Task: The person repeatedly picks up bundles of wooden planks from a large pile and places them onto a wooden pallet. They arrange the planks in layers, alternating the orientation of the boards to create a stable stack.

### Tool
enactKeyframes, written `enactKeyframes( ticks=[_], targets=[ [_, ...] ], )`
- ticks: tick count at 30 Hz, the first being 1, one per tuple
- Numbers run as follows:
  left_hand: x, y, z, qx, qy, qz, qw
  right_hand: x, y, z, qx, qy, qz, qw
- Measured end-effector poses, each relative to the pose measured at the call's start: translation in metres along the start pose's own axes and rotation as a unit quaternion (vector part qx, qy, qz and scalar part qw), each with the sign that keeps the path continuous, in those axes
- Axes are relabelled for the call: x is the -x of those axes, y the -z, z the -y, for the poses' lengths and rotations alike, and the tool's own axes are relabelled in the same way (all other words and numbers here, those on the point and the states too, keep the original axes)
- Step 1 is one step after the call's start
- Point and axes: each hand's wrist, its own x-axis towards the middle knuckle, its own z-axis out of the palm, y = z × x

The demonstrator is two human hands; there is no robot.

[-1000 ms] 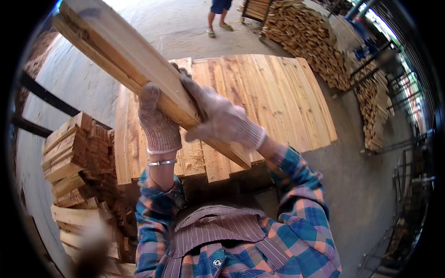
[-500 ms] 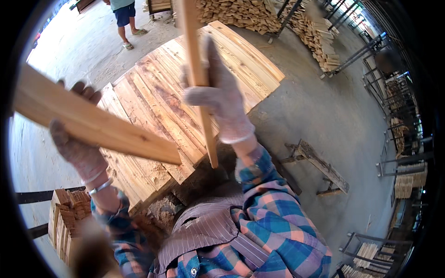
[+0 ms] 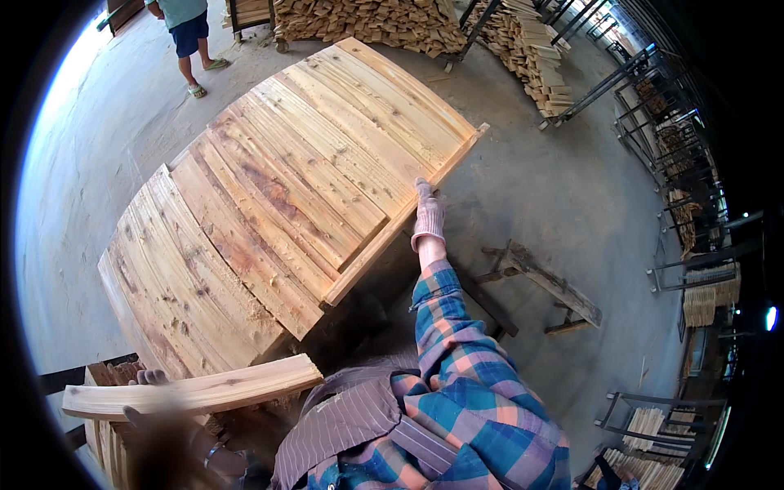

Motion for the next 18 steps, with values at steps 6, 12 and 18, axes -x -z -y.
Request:
enactKeyframes(
  ticks=[6,12,18],
  targets=[
    [-0.007,0.073,0.025,0.058,0.001,0.042,0.997,-0.002,0.041,-0.010,-0.072,-0.014,0.015,0.997],
    [0.098,-0.010,0.029,-0.017,-0.042,-0.292,0.955,-0.054,0.075,0.082,-0.097,0.035,0.174,0.979],
    [0.167,-0.006,0.092,0.080,0.051,-0.327,0.940,-0.069,0.001,0.150,0.010,0.080,0.443,0.893]
  ],
)
